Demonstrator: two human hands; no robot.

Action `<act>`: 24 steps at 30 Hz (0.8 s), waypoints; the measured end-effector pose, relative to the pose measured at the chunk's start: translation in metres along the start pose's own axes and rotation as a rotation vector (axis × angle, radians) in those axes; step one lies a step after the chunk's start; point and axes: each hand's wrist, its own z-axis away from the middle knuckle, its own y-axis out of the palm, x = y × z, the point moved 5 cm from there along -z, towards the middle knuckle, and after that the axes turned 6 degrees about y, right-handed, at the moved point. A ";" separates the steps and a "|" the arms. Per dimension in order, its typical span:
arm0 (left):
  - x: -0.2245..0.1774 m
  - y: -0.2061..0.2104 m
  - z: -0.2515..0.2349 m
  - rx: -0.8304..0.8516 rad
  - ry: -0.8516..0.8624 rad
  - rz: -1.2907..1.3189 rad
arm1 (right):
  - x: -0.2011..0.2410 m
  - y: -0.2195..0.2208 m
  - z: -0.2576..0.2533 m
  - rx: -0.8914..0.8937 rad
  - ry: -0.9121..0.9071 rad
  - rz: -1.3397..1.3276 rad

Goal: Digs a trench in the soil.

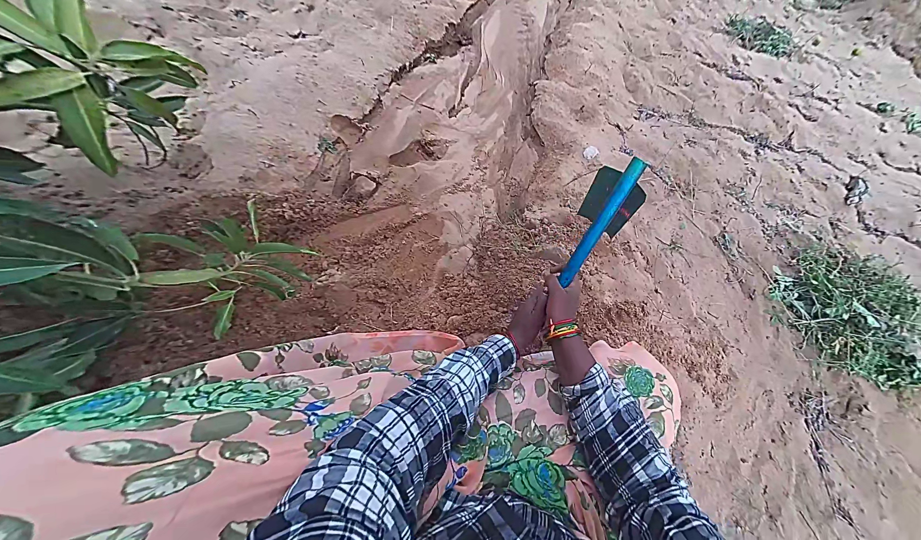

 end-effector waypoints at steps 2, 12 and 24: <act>0.008 0.002 0.000 0.044 -0.123 -0.043 | -0.002 -0.002 0.000 0.025 0.070 -0.034; 0.034 0.012 0.003 0.051 -0.260 -0.081 | -0.007 -0.001 0.007 -0.057 0.148 -0.121; 0.011 0.016 0.007 0.219 -0.111 -0.011 | -0.054 -0.017 -0.079 -0.264 -0.073 -0.877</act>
